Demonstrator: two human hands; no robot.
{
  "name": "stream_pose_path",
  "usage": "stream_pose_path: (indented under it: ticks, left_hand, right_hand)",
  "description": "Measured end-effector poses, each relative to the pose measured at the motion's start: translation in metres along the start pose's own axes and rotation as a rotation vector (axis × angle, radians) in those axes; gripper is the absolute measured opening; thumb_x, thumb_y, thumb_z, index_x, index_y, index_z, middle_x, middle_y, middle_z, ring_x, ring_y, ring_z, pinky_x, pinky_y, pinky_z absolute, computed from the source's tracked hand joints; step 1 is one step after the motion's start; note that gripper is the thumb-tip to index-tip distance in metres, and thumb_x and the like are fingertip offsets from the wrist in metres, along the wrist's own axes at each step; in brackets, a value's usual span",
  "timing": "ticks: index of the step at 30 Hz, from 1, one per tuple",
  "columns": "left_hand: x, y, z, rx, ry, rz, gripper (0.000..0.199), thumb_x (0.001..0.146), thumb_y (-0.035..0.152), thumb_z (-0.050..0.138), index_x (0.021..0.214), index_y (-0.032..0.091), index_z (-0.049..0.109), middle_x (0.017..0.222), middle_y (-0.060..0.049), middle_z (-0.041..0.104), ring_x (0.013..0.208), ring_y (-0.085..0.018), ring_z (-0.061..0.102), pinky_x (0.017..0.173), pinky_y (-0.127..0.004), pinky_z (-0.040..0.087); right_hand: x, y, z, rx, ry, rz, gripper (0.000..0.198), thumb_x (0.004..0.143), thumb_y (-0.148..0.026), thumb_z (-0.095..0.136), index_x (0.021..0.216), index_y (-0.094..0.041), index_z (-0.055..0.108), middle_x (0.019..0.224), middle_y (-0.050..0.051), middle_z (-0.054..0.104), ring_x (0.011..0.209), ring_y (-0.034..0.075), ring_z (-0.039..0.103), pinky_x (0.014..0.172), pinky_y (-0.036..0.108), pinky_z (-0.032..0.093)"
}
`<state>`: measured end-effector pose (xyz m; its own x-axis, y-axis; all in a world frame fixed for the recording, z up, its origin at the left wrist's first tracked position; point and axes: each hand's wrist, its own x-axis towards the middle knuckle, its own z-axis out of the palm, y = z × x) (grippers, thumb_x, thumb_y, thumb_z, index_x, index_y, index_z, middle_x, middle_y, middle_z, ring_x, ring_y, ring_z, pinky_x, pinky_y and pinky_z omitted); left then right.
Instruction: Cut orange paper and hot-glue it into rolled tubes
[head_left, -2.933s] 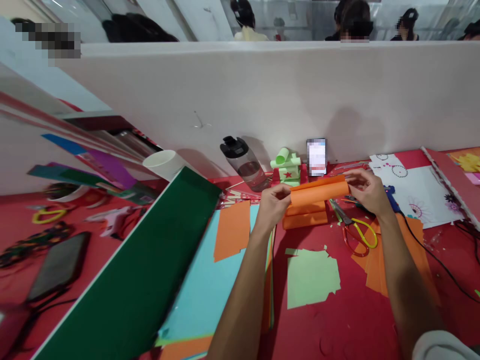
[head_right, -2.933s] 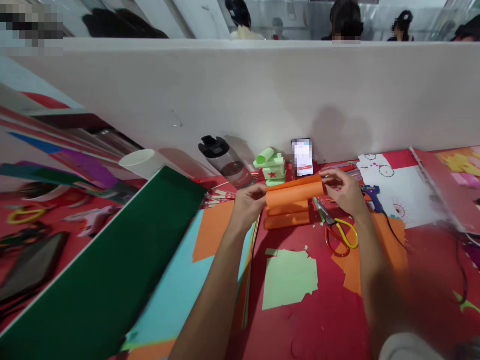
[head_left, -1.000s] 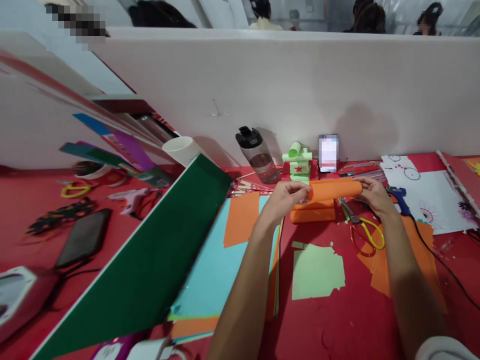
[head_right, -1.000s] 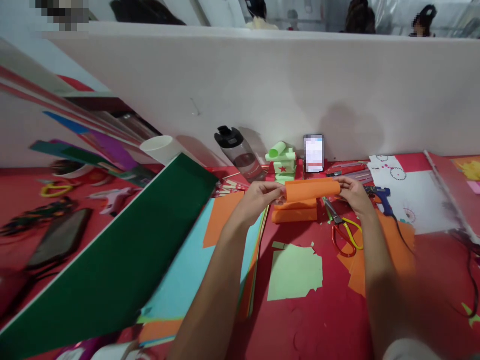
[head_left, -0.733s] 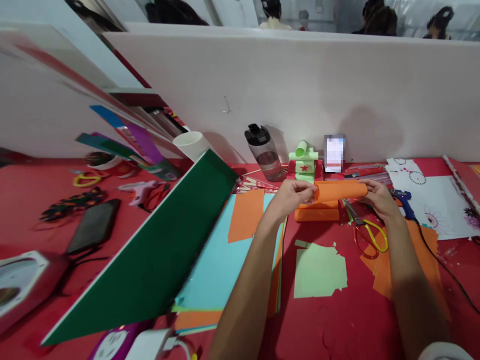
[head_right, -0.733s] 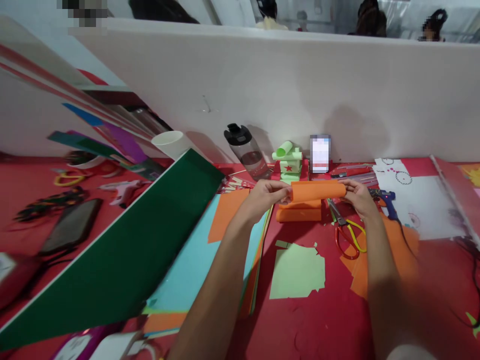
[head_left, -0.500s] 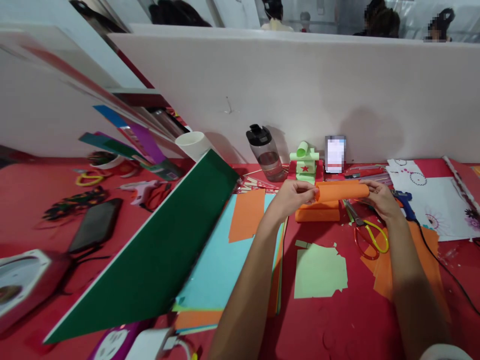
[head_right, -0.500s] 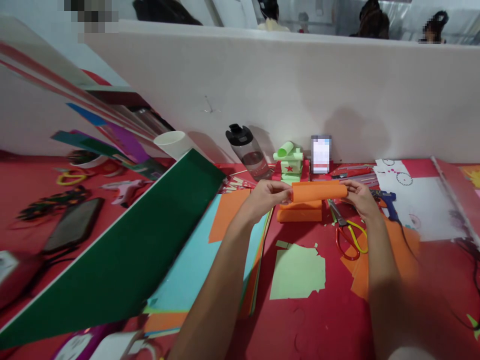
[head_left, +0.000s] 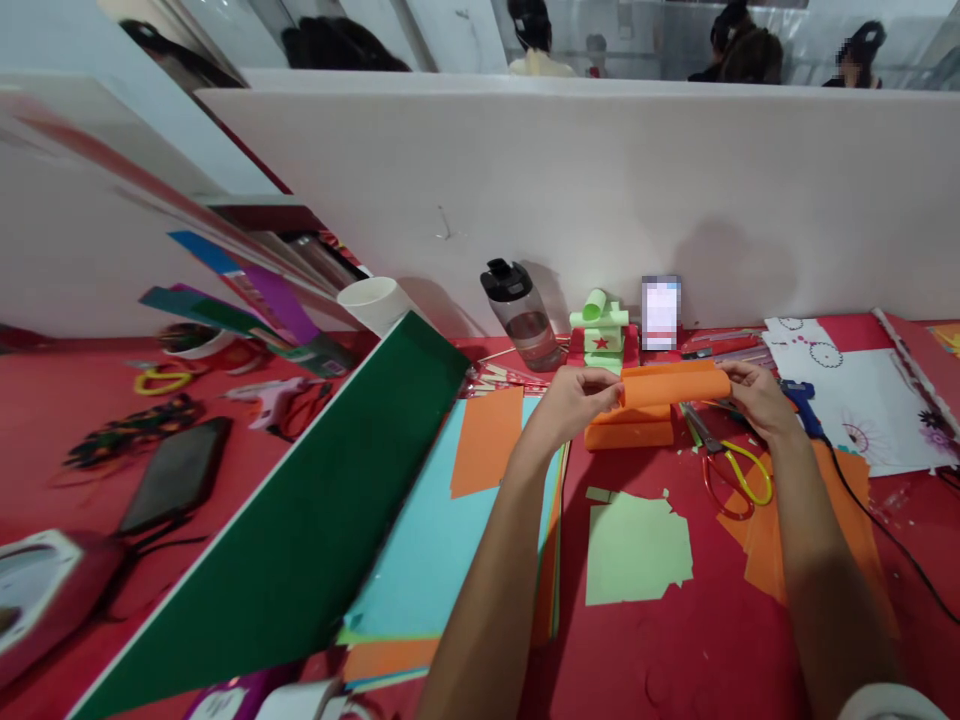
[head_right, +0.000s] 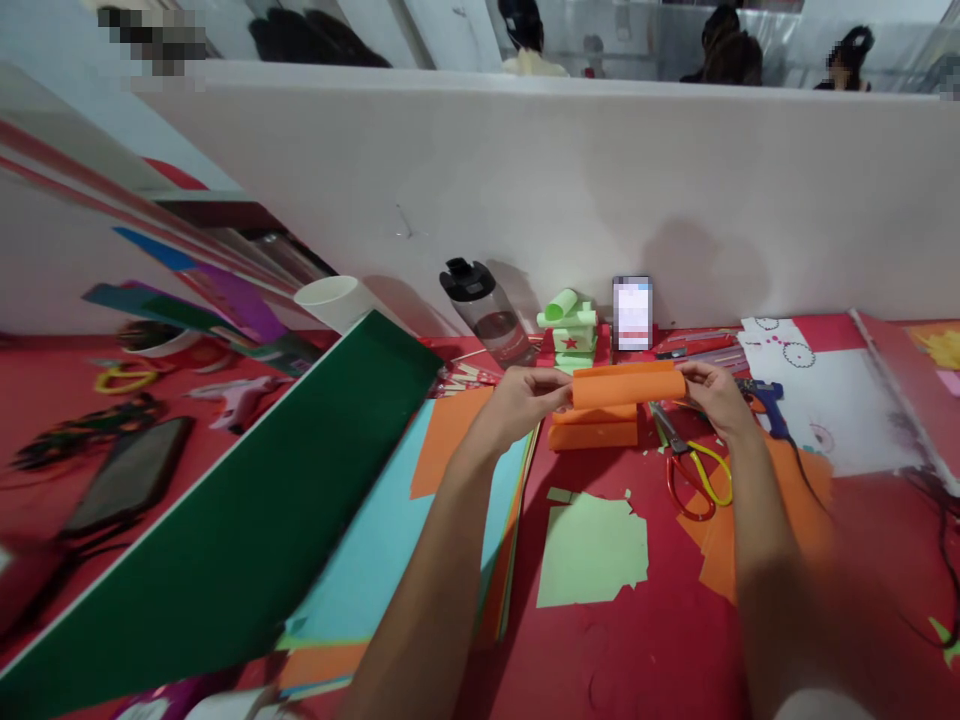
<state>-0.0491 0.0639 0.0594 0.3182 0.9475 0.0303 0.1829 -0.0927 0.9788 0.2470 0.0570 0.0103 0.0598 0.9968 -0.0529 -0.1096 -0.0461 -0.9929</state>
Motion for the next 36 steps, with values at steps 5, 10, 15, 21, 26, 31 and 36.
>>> stream_pose_path:
  ticks: [5, 10, 15, 21, 26, 31, 36]
  left_hand:
    - [0.005, -0.017, -0.004, -0.093, 0.023, -0.059, 0.021, 0.067, 0.034, 0.078, 0.074, 0.014, 0.078, 0.066, -0.001, 0.067, 0.064, -0.012, 0.056, 0.061, -0.023, 0.046]
    - [0.009, -0.04, -0.008, -0.2, -0.063, -0.138, 0.027, 0.067, 0.036, 0.084, 0.085, 0.016, 0.082, 0.078, -0.003, 0.075, 0.071, -0.014, 0.062, 0.068, -0.023, 0.048]
    - [0.01, -0.048, -0.007, -0.231, -0.068, -0.189, 0.03, 0.064, 0.034, 0.086, 0.087, 0.016, 0.082, 0.079, -0.006, 0.075, 0.077, -0.018, 0.066, 0.065, -0.022, 0.048]
    - [0.011, -0.056, -0.006, -0.26, -0.066, -0.189, 0.025, 0.063, 0.03, 0.086, 0.083, 0.016, 0.081, 0.076, -0.004, 0.074, 0.066, -0.012, 0.06, 0.06, -0.02, 0.045]
    - [0.012, -0.06, -0.007, -0.261, -0.063, -0.185, 0.023, 0.063, 0.028, 0.085, 0.082, 0.015, 0.081, 0.071, -0.003, 0.071, 0.062, -0.012, 0.057, 0.06, -0.021, 0.045]
    - [0.01, -0.059, -0.005, -0.285, -0.086, -0.142, 0.02, 0.065, 0.024, 0.084, 0.082, 0.015, 0.079, 0.071, -0.002, 0.071, 0.062, -0.011, 0.056, 0.061, -0.021, 0.044]
    - [0.01, -0.058, -0.002, -0.25, -0.027, -0.083, 0.014, 0.066, 0.025, 0.082, 0.075, 0.015, 0.076, 0.065, 0.0, 0.066, 0.061, -0.011, 0.054, 0.061, -0.022, 0.043]
  right_hand:
    - [-0.006, -0.014, 0.006, 0.009, -0.021, -0.016, 0.038, 0.055, -0.035, 0.097, 0.085, -0.022, 0.078, 0.084, 0.001, 0.079, 0.077, 0.017, 0.073, 0.071, 0.026, 0.058]
    - [-0.014, -0.027, 0.012, 0.015, -0.055, -0.014, 0.037, 0.062, -0.043, 0.094, 0.088, -0.022, 0.079, 0.088, 0.001, 0.078, 0.074, 0.014, 0.07, 0.07, 0.026, 0.058]
    - [-0.023, -0.04, 0.015, -0.055, -0.12, -0.056, 0.032, 0.071, -0.043, 0.09, 0.093, -0.022, 0.079, 0.084, 0.001, 0.076, 0.067, 0.012, 0.066, 0.067, 0.025, 0.056]
    - [-0.028, -0.049, 0.018, -0.112, -0.165, -0.081, 0.03, 0.076, -0.043, 0.085, 0.097, -0.022, 0.079, 0.083, 0.002, 0.076, 0.069, 0.014, 0.068, 0.07, 0.029, 0.058]
    - [-0.028, -0.048, 0.019, -0.151, -0.184, -0.077, 0.029, 0.077, -0.041, 0.084, 0.098, -0.022, 0.079, 0.093, 0.004, 0.078, 0.081, 0.016, 0.071, 0.077, 0.031, 0.058]
    - [-0.033, -0.055, 0.021, -0.215, -0.224, -0.126, 0.025, 0.082, -0.043, 0.08, 0.094, -0.021, 0.078, 0.089, 0.003, 0.077, 0.077, 0.016, 0.071, 0.076, 0.032, 0.059]
    - [-0.039, -0.065, 0.024, -0.292, -0.205, -0.209, 0.019, 0.087, -0.04, 0.074, 0.09, -0.021, 0.077, 0.087, 0.002, 0.076, 0.073, 0.016, 0.069, 0.072, 0.031, 0.057]
